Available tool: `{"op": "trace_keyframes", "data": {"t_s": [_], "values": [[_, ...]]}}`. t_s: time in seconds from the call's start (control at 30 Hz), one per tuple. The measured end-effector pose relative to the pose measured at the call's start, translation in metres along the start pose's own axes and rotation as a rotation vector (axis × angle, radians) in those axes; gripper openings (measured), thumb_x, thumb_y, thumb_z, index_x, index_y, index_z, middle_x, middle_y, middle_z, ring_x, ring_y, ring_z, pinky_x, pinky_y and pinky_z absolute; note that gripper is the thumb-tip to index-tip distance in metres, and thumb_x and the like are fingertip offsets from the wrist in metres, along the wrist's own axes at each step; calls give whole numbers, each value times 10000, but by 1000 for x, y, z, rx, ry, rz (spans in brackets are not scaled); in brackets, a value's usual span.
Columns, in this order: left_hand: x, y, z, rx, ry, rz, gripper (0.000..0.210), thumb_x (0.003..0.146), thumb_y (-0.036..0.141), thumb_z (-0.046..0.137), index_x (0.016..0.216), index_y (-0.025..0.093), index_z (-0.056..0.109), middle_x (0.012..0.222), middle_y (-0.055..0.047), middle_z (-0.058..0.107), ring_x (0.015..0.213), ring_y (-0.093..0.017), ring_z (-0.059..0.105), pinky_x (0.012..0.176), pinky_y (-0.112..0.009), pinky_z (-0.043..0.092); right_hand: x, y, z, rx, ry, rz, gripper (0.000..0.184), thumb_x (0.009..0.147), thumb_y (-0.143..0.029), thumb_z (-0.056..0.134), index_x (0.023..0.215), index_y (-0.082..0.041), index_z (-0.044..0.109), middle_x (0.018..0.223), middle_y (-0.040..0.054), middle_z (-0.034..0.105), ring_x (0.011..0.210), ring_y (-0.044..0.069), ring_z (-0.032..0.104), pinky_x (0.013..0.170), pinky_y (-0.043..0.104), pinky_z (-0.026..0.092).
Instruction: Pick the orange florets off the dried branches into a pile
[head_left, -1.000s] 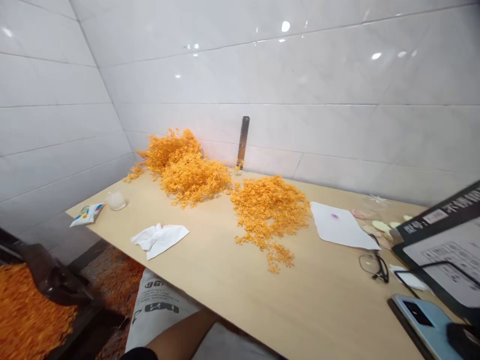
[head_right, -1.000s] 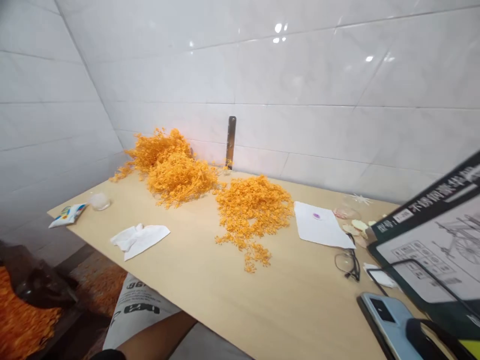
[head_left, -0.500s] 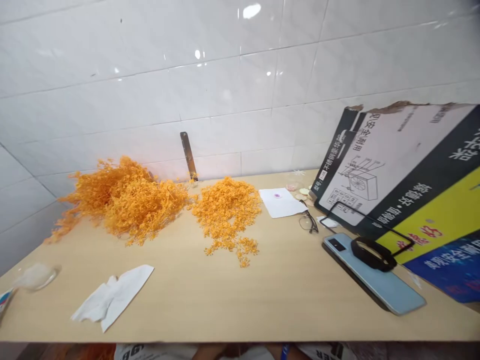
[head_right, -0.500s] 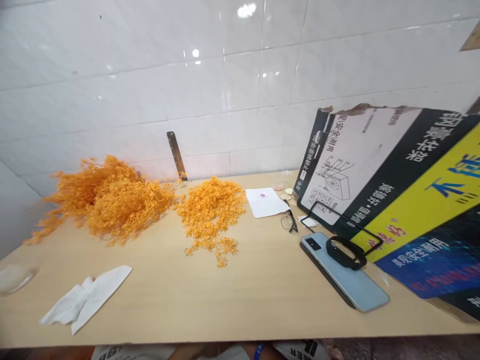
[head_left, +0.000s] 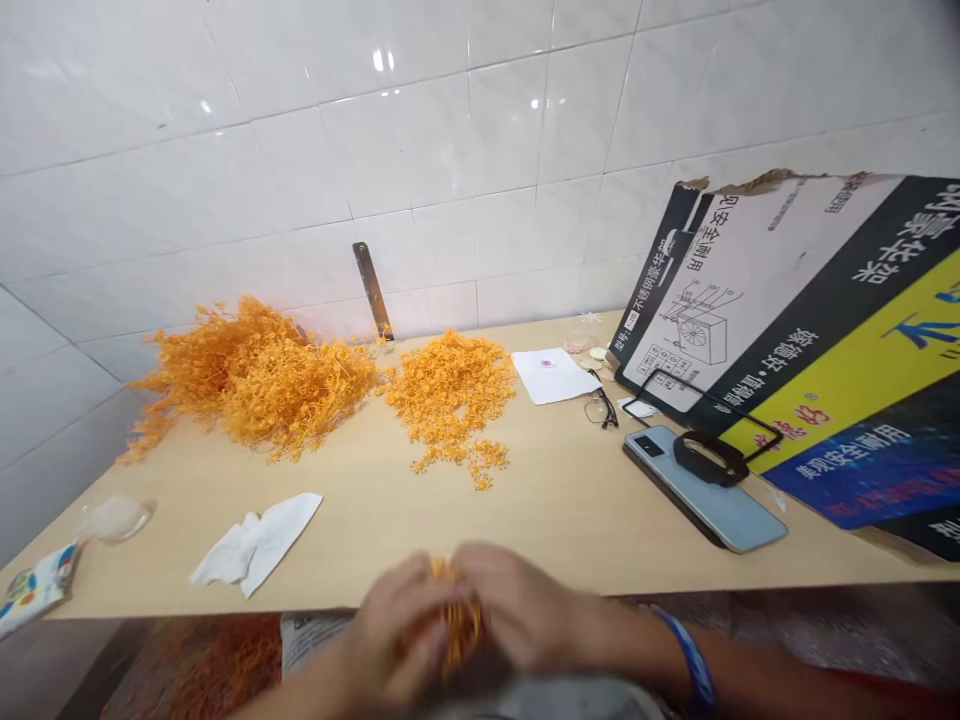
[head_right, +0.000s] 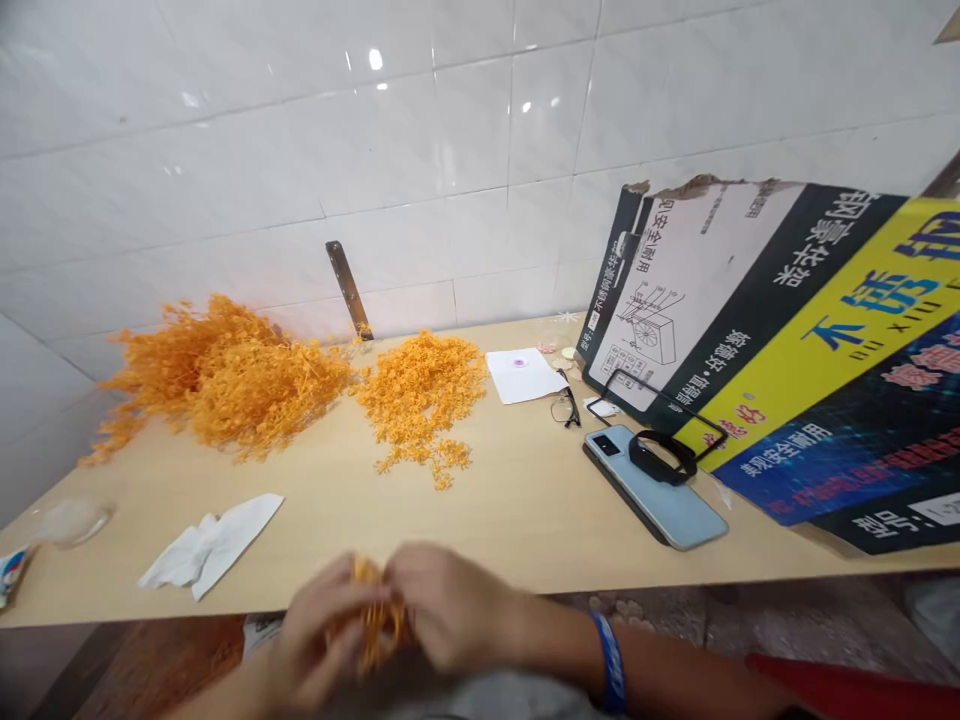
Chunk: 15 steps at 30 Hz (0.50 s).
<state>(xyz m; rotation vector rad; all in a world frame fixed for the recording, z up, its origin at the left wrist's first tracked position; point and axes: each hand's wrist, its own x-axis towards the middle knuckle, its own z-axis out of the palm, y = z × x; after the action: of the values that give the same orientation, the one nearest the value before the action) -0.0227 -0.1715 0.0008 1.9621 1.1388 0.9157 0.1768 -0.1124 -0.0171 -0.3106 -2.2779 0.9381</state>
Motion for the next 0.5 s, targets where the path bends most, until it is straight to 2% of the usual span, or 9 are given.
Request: {"op": "trace_keyframes", "data": {"t_s": [0.03, 0.07, 0.13, 0.2, 0.23, 0.3, 0.37, 0.43, 0.5], "values": [[28, -2, -5, 34, 96, 101, 307, 897, 481, 518, 1069, 329, 722, 801, -70, 657, 758, -234, 616, 712, -401, 535, 15, 6, -14, 11, 98, 14, 193, 872, -214, 396, 892, -196, 588, 830, 79, 603, 746, 191, 532, 706, 315, 455], [57, -4, -8, 67, 244, 148, 342, 936, 449, 450, 1054, 265, 714, 830, -89, 657, 779, -229, 615, 748, -401, 527, 29, 16, -25, 24, 193, 38, 187, 885, -196, 372, 840, -198, 554, 818, 72, 588, 747, 184, 526, 716, 315, 450], [111, -12, -8, 100, 440, 184, 374, 973, 419, 367, 1055, 212, 668, 919, -101, 659, 879, -225, 616, 842, -397, 509, 52, 39, -44, 25, 358, 135, 174, 891, -218, 409, 724, -209, 456, 722, 25, 511, 668, 159, 472, 654, 294, 413], [149, -22, -1, 99, 498, 224, 342, 966, 420, 382, 1045, 191, 623, 947, -102, 648, 921, -223, 609, 862, -383, 502, 64, 62, -57, 51, 460, 217, 201, 889, -242, 430, 693, -213, 401, 651, -15, 418, 607, 137, 399, 594, 274, 356], [160, -27, 2, 77, 506, 223, 319, 961, 410, 400, 1065, 186, 603, 972, -103, 644, 935, -220, 610, 866, -376, 502, 65, 71, -62, 76, 481, 241, 196, 896, -259, 434, 708, -211, 410, 638, -27, 391, 594, 130, 375, 578, 267, 333], [165, -38, 7, 28, 476, 205, 294, 951, 382, 441, 1123, 182, 571, 1030, -109, 640, 951, -215, 614, 865, -367, 507, 60, 82, -67, 143, 466, 271, 175, 915, -300, 437, 773, -201, 467, 626, -41, 369, 575, 120, 347, 556, 258, 303], [157, -46, 8, 25, 430, 200, 291, 942, 366, 476, 1149, 184, 569, 1066, -112, 642, 954, -217, 617, 859, -368, 510, 51, 84, -67, 212, 400, 293, 177, 925, -340, 449, 894, -189, 535, 612, -53, 375, 549, 109, 332, 541, 250, 289], [147, -50, 5, 54, 381, 238, 297, 933, 361, 504, 1165, 191, 579, 1098, -114, 646, 990, -231, 617, 881, -381, 504, 45, 79, -66, 248, 338, 307, 251, 910, -395, 501, 1023, -182, 570, 623, -53, 422, 549, 106, 351, 543, 243, 303], [141, -51, 1, 44, 333, 316, 329, 931, 350, 513, 1220, 203, 569, 1155, -116, 640, 1078, -250, 604, 932, -396, 490, 43, 74, -64, 258, 310, 307, 359, 876, -478, 562, 1063, -173, 593, 687, -27, 504, 594, 116, 412, 568, 243, 344]]}}
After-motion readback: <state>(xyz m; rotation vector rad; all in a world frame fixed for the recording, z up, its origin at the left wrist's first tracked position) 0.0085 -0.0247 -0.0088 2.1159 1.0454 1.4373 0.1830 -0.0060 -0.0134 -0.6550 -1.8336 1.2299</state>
